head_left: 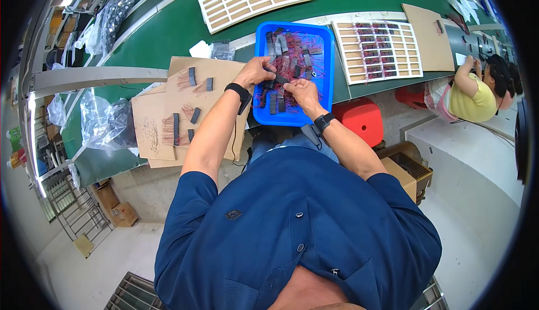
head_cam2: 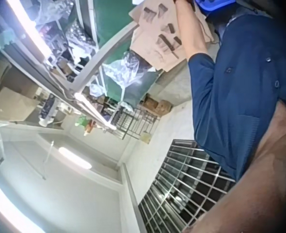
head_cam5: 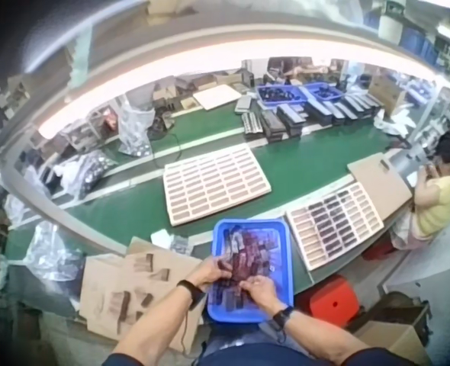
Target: Picking small rectangular components from a tray and placing them onto a cardboard template board.
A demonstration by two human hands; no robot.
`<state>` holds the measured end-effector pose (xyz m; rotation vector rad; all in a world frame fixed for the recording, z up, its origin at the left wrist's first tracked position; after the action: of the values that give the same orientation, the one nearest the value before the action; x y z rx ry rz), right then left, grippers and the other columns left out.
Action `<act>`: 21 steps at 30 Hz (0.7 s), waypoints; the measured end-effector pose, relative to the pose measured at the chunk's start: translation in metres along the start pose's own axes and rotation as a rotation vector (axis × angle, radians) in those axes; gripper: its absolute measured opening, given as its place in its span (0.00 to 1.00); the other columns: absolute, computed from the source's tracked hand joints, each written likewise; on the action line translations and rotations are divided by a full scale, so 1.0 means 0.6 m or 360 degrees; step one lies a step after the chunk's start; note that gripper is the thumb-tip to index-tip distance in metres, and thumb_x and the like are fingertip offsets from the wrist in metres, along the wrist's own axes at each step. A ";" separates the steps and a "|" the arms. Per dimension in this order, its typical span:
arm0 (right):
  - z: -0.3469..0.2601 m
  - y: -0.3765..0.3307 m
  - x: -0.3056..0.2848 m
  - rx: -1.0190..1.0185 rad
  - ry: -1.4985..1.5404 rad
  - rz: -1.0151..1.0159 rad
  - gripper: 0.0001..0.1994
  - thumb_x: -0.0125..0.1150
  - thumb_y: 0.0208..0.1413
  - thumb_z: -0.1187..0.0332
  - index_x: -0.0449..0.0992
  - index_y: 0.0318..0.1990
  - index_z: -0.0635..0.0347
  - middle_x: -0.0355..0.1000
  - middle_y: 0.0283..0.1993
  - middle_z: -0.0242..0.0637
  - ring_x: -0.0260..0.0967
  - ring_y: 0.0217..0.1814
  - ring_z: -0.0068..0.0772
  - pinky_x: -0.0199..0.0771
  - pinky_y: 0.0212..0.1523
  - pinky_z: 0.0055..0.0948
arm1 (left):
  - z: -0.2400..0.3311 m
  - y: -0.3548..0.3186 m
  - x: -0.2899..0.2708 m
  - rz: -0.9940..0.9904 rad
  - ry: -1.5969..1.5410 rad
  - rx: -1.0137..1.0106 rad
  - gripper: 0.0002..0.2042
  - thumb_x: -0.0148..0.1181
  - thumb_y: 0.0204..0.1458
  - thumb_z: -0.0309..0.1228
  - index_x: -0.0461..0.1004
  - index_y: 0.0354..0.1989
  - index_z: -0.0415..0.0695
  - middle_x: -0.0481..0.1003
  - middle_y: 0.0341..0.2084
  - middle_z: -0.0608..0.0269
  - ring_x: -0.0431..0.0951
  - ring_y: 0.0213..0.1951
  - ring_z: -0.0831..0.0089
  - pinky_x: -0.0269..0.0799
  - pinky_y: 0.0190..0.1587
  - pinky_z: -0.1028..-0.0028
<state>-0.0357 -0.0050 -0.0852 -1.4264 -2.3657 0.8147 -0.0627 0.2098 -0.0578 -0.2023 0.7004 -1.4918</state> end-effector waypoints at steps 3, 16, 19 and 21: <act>-0.014 -0.011 -0.005 -0.0066 0.0079 -0.0031 0.11 0.73 0.48 0.69 0.76 0.33 0.62 0.72 0.24 0.23 0.62 0.24 0.12 0.61 0.24 0.18 | 0.018 -0.027 -0.003 -0.0030 0.0013 -0.0030 0.15 0.71 0.44 0.25 0.78 0.41 0.37 0.77 0.30 0.68 0.72 0.32 0.79 0.68 0.39 0.76; -0.086 -0.058 0.087 0.0009 0.0045 -0.0916 0.09 0.69 0.53 0.74 0.76 0.40 0.64 0.76 0.29 0.27 0.70 0.30 0.14 0.68 0.32 0.15 | -0.092 -0.273 0.041 0.0763 -0.1098 0.0015 0.11 0.67 0.50 0.21 0.76 0.41 0.38 0.77 0.32 0.66 0.75 0.32 0.82 0.71 0.35 0.82; -0.066 -0.064 0.145 0.0103 0.0005 -0.1095 0.09 0.69 0.52 0.74 0.76 0.40 0.64 0.76 0.28 0.27 0.69 0.29 0.14 0.67 0.30 0.16 | -0.138 -0.320 0.057 0.0996 -0.1422 0.0031 0.12 0.66 0.50 0.21 0.74 0.43 0.37 0.78 0.37 0.61 0.77 0.36 0.80 0.74 0.38 0.80; -0.055 -0.066 0.178 0.0187 -0.0003 -0.1183 0.10 0.69 0.52 0.73 0.76 0.41 0.65 0.76 0.28 0.29 0.70 0.29 0.16 0.67 0.30 0.17 | -0.158 -0.339 0.060 0.1074 -0.1502 -0.0008 0.12 0.66 0.50 0.20 0.73 0.43 0.37 0.77 0.40 0.61 0.77 0.39 0.79 0.75 0.42 0.78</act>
<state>-0.1001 0.0848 -0.0421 -0.4174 -2.5037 0.7096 -0.2872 0.1817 -0.0348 -0.5625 -0.0209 -0.6150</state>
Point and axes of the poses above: each hand's wrist, its own y-axis towards the middle knuckle, its own x-axis out of the palm, z = x × y, the point moved 1 cm from there along y, towards the middle knuckle
